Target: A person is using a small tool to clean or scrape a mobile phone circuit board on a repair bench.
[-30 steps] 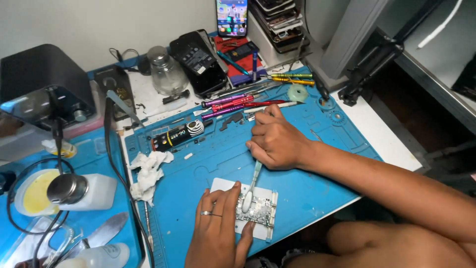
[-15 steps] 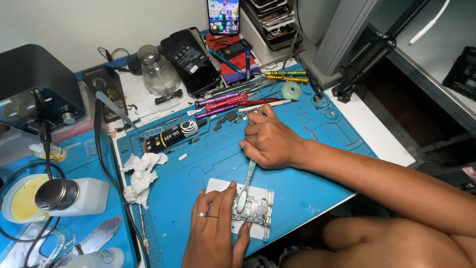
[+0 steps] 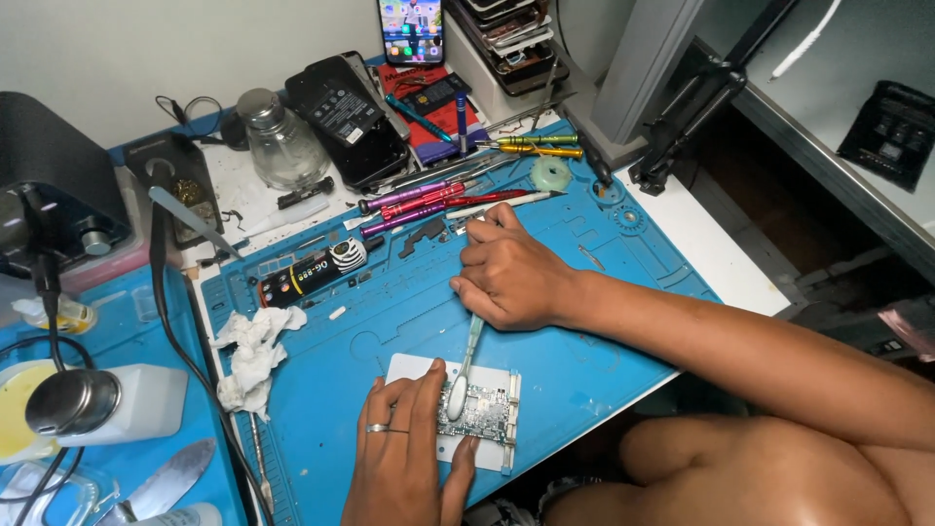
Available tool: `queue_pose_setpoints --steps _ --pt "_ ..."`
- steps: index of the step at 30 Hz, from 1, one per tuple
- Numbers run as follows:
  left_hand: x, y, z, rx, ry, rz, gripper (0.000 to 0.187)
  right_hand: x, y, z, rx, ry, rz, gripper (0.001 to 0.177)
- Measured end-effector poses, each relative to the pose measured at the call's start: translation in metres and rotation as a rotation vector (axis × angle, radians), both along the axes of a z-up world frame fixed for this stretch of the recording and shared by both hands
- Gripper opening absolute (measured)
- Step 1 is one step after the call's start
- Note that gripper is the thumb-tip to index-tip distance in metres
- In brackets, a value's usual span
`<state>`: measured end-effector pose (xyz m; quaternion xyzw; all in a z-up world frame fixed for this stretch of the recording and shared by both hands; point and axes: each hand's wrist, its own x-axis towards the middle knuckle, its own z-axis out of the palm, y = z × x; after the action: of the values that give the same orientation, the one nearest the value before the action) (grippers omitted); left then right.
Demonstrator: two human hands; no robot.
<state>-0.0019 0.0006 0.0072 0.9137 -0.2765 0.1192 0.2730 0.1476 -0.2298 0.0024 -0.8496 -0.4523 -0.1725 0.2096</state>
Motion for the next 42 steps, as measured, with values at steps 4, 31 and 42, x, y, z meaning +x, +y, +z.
queue_pose_setpoints --steps 4,31,42 --pt "-0.001 0.0 0.002 0.015 0.014 0.007 0.074 -0.001 0.002 0.003 0.004 0.001 0.008 0.043" --pt "0.0 0.001 0.0 -0.008 -0.005 -0.005 0.074 -0.001 0.003 0.015 -0.005 -0.049 -0.048 0.042" --pt "0.0 0.006 0.009 0.02 0.04 -0.064 0.071 -0.006 0.015 0.016 -0.012 -0.095 0.013 0.043"
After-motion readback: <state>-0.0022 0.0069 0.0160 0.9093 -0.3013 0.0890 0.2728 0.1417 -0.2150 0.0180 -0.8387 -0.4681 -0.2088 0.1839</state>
